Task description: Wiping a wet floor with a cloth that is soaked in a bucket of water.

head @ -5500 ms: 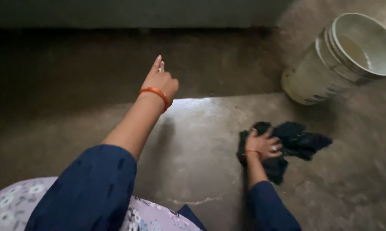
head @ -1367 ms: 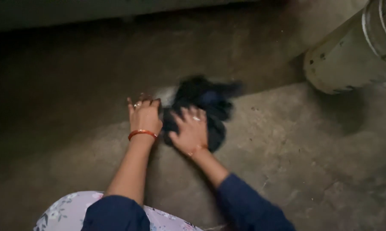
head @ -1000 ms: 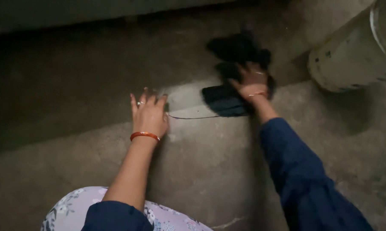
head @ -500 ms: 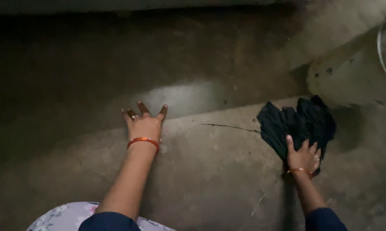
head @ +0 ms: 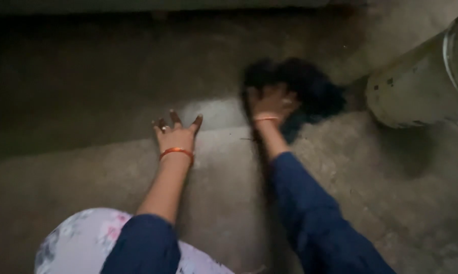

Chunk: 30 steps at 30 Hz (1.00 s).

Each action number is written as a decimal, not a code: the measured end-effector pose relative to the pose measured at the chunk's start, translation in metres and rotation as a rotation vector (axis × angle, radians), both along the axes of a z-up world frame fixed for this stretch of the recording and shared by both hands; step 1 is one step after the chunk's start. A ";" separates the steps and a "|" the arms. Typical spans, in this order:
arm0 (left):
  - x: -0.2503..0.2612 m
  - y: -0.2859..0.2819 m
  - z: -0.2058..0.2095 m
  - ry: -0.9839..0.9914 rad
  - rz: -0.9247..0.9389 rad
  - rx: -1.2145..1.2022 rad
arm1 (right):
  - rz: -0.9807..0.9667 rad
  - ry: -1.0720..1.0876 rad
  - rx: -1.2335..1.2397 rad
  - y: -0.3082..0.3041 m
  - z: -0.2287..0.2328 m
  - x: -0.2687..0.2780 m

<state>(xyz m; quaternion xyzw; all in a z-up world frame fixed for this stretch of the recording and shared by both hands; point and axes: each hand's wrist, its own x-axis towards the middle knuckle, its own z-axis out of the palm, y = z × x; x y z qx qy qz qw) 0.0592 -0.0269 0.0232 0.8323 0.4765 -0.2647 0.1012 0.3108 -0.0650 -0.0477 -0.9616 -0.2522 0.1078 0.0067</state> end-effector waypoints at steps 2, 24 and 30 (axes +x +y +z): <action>-0.006 0.003 -0.032 -0.186 0.062 0.256 | 0.360 -0.088 0.072 0.031 0.006 -0.077; -0.002 0.001 -0.031 -0.697 0.129 0.248 | -0.075 -0.305 0.028 -0.414 -0.061 0.133; 0.016 -0.002 -0.019 -0.785 0.196 0.203 | -0.369 -0.183 0.009 -0.300 -0.057 0.036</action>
